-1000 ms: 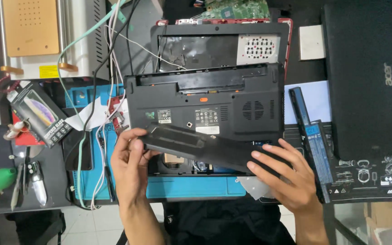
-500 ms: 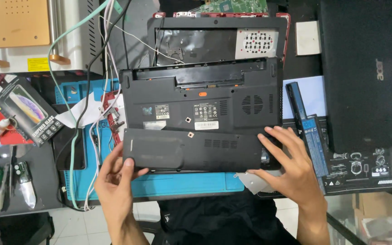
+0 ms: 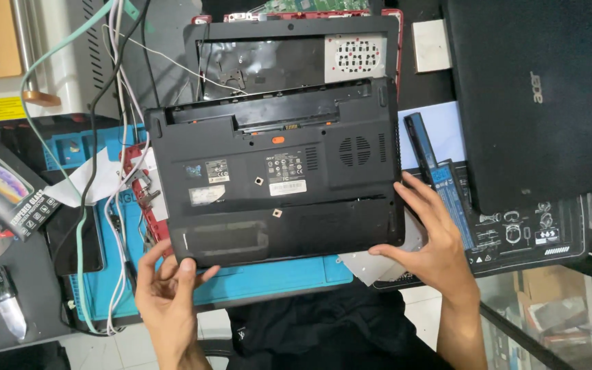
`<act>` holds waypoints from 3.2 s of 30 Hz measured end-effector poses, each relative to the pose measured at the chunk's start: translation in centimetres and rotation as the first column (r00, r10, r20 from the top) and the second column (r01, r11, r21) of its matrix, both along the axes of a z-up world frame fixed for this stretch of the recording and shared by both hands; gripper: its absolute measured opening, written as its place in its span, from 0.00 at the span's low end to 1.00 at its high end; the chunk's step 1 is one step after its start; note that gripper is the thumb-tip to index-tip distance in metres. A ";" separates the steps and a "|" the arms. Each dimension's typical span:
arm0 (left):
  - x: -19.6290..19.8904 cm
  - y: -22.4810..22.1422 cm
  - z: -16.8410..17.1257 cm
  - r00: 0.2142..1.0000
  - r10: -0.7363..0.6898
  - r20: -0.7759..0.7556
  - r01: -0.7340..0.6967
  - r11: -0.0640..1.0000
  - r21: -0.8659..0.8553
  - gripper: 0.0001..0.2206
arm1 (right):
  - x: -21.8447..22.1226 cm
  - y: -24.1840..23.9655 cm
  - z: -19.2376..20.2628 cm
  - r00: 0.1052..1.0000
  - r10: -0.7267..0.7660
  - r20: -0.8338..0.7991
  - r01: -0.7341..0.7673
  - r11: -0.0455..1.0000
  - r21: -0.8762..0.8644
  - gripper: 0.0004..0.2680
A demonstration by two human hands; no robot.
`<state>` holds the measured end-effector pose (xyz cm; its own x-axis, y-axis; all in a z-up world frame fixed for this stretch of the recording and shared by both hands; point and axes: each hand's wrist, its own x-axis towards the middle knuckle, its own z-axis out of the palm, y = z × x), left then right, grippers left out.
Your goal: Reassembling a laptop by installing the battery, back cover, and fastening screws.
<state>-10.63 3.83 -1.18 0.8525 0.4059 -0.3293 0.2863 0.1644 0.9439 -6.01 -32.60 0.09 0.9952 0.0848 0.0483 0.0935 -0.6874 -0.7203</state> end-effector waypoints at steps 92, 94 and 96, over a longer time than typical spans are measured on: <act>4.2 0.3 6.7 0.848 -0.413 -0.333 0.518 0.507 0.689 0.26 | 0.0 3.8 0.9 0.981 0.186 0.061 -0.168 0.958 -0.231 0.28; 3.8 0.1 6.7 0.842 -0.403 -0.358 0.527 0.476 0.704 0.26 | -0.3 4.9 0.7 0.969 0.234 0.077 -0.199 0.928 -0.314 0.28; 3.8 0.1 6.4 0.851 -0.421 -0.315 0.480 0.376 0.793 0.27 | 0.0 6.2 0.6 0.941 0.332 0.069 -0.281 0.879 -0.386 0.30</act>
